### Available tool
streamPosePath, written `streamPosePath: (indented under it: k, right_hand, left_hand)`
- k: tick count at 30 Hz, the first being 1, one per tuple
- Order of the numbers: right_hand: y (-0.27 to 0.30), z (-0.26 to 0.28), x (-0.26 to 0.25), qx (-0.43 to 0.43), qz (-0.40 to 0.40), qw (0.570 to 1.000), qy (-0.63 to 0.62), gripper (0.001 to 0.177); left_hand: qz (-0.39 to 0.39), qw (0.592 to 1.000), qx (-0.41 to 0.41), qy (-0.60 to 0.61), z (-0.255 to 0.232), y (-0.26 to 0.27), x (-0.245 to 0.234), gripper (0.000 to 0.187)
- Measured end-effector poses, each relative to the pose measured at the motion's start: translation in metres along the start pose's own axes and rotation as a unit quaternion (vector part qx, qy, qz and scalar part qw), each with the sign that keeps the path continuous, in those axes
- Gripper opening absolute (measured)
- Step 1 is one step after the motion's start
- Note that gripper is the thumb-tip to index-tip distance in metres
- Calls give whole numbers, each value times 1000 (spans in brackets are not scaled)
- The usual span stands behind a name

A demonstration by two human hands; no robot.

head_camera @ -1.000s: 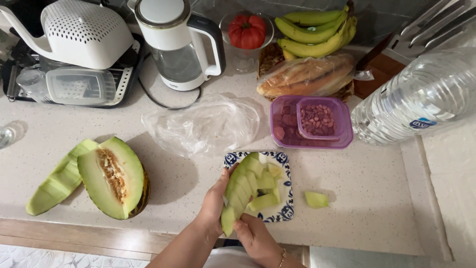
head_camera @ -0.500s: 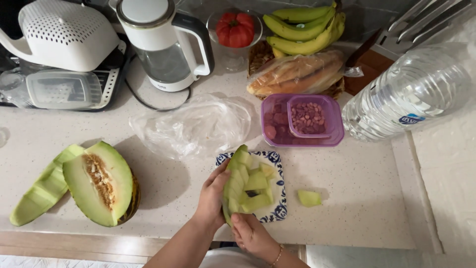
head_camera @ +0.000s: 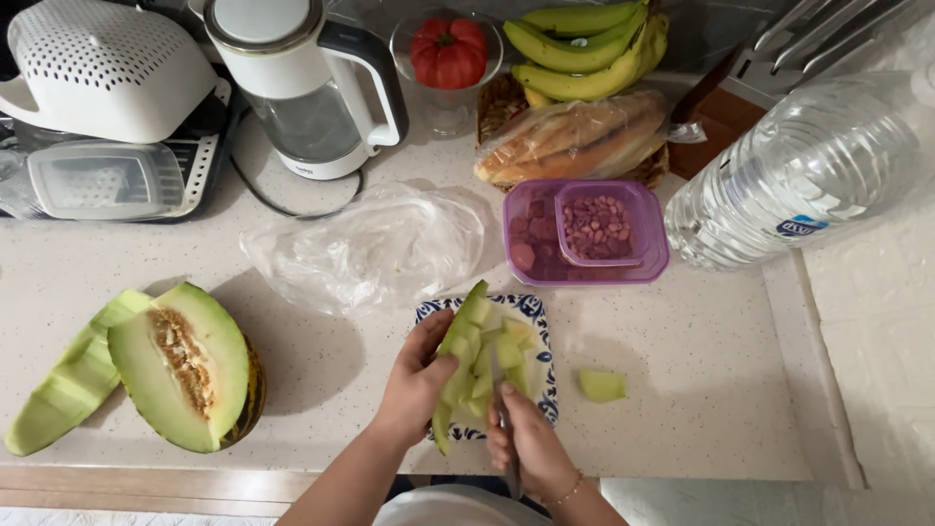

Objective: The person cuts a melon wedge into bite-size pieces over a plate using a knife, then discards the rind in a trash bin and rinses their hands at the sink. They carry the plate of melon pieces to the dining table and set it next to other prepared dishes.

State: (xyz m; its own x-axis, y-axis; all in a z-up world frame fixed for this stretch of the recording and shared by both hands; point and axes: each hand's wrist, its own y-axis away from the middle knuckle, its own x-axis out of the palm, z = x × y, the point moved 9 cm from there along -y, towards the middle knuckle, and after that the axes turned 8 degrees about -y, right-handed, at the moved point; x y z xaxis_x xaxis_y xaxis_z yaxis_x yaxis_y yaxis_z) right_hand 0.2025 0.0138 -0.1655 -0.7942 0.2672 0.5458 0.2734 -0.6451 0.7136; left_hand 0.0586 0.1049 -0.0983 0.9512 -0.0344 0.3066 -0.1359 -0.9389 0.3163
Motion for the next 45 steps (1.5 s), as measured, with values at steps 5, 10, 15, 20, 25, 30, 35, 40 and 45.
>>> streamPosePath:
  k: [5, 10, 15, 20, 25, 30, 35, 40, 45]
  right_hand:
    - [23, 56, -19, -182, -39, 961, 205, 44]
    - [70, 129, -42, -273, -272, 774, 502, 30]
    - [86, 150, -43, -366, -285, 611, 641, 74]
    - [57, 137, -91, -311, -293, 668, 609, 60]
    - [54, 140, -100, -294, -318, 672, 600, 54]
    - [56, 146, -52, -379, -258, 689, 562, 55]
    - [24, 124, -11, -341, -185, 806, 446, 47]
    - [26, 129, 26, -377, -148, 784, 470, 44]
    - [36, 147, 42, -465, -139, 758, 437, 45]
  left_hand:
    - [45, 995, 18, -87, -19, 1, 6, 62]
    - [74, 968, 92, -220, -44, 7, 16, 60]
    - [47, 923, 94, -369, -54, 11, 16, 54]
    - [41, 906, 122, -403, -70, 17, 15, 52]
    - [51, 853, 167, -491, -81, 18, 22, 49]
    - [93, 709, 264, -648, -74, 20, 31, 74]
    - [62, 764, 224, -602, -81, 15, 21, 65]
    - [17, 883, 167, -439, -77, 11, -3, 47]
    - [54, 899, 225, -372, -76, 13, -1, 46]
